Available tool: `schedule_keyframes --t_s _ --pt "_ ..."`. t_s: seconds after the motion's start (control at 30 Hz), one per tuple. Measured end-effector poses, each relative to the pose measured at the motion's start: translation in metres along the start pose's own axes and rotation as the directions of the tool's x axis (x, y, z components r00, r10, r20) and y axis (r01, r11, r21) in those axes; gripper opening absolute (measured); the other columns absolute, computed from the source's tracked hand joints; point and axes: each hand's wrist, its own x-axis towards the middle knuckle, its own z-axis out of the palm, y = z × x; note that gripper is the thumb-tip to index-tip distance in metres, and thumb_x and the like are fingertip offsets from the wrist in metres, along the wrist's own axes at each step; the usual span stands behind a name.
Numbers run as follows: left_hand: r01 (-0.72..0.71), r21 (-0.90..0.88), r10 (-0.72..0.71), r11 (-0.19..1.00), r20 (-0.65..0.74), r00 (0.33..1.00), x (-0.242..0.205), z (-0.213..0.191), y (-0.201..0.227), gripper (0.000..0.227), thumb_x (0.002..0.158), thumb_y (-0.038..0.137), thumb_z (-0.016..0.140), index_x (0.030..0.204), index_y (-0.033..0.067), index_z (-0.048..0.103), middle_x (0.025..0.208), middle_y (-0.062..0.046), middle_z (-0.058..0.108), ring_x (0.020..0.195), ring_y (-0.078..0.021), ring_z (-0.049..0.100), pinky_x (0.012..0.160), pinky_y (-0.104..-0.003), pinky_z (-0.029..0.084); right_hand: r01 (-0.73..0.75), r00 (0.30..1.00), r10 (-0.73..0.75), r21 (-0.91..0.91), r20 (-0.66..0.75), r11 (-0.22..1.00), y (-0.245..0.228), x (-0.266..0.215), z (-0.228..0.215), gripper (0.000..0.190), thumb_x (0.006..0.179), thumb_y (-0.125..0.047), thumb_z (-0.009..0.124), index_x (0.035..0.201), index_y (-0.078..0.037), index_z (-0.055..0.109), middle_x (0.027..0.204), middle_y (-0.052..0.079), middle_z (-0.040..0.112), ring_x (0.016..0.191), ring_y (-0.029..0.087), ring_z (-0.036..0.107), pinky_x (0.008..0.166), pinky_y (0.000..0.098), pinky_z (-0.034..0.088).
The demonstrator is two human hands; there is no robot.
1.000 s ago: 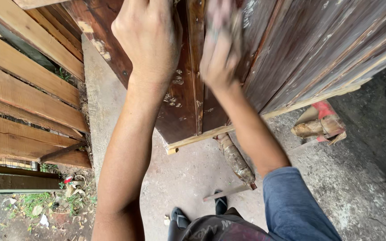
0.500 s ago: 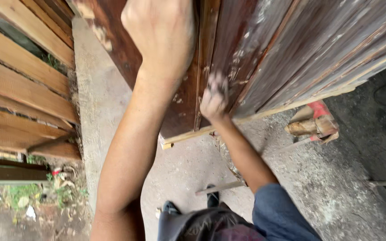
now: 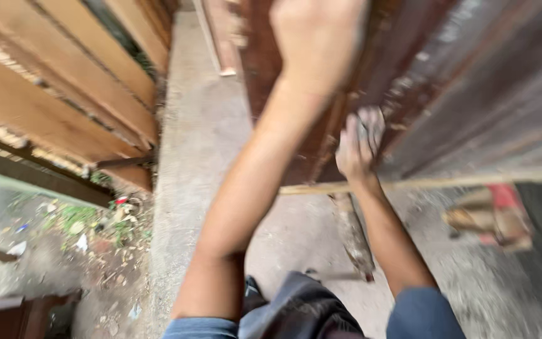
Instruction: The person sands the surface of a wooden cabinet by hand using a piece of sandpaper.
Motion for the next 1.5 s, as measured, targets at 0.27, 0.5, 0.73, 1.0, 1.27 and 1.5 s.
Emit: schedule_keyframes --t_s 0.27,0.5,0.73,1.0,1.27,1.5 --pt "-0.004 -0.011 0.005 1.000 0.070 0.998 -0.002 -0.007 0.009 0.011 0.086 0.017 0.065 0.094 0.0194 0.071 0.075 -0.006 0.062 0.069 -0.0272 0.063 0.062 -0.043 0.049 -0.083 0.992 0.084 0.008 -0.094 0.997 0.031 0.059 0.029 0.093 0.105 -0.068 0.018 0.167 -0.001 0.002 0.175 0.020 0.000 0.162 0.037 0.000 0.132 0.0497 0.002" --pt "-0.080 -0.027 0.079 0.996 -0.044 0.996 0.009 -0.014 0.006 0.009 0.089 0.007 0.066 0.096 0.0116 0.067 0.086 -0.009 0.060 0.078 -0.0300 0.062 0.068 -0.044 0.049 -0.127 0.972 0.145 -0.105 0.185 0.986 -0.008 -0.084 0.028 0.095 0.109 -0.064 0.032 0.164 0.007 0.001 0.172 0.029 0.002 0.161 0.051 0.002 0.133 0.0625 0.004" --pt "-0.151 0.082 0.151 0.985 0.009 0.989 0.016 -0.024 0.002 0.007 0.087 0.008 0.069 0.092 0.0077 0.064 0.080 -0.011 0.057 0.072 -0.0306 0.058 0.061 -0.044 0.045 -0.212 0.970 0.207 -0.030 -0.124 0.977 0.059 0.018 0.036 0.087 0.109 -0.057 0.031 0.166 -0.001 -0.002 0.176 0.018 -0.003 0.163 0.034 0.000 0.133 0.0503 0.004" --pt "-0.095 -0.020 0.095 0.995 0.006 0.995 0.022 -0.032 0.010 0.018 0.094 -0.003 0.063 0.112 0.0035 0.063 0.098 -0.013 0.058 0.083 -0.0302 0.062 0.067 -0.042 0.050 -0.200 0.977 0.192 -0.089 -0.091 0.976 0.043 -0.010 0.037 0.087 0.110 -0.061 0.021 0.164 0.004 0.002 0.174 0.022 0.002 0.162 0.038 0.003 0.135 0.0515 0.001" --pt "-0.115 -0.009 0.115 0.993 0.025 0.993 0.018 -0.034 0.012 0.022 0.088 -0.003 0.065 0.109 0.0041 0.062 0.098 -0.014 0.055 0.085 -0.0340 0.060 0.067 -0.043 0.048 -0.127 0.984 0.149 -0.204 0.098 0.971 0.006 -0.067 0.018 0.097 0.108 -0.067 0.027 0.162 0.011 0.005 0.170 0.031 0.010 0.158 0.049 0.010 0.132 0.0569 0.005" --pt "-0.090 -0.021 0.091 0.996 0.069 0.993 -0.010 -0.031 0.004 0.024 0.090 0.001 0.071 0.112 0.0061 0.061 0.101 -0.015 0.055 0.090 -0.0362 0.059 0.069 -0.045 0.048 -0.134 0.986 0.126 -0.072 -0.109 0.988 0.053 -0.035 0.037 0.095 0.110 -0.065 0.032 0.163 0.007 0.001 0.171 0.027 0.013 0.162 0.045 0.012 0.132 0.0518 0.012"
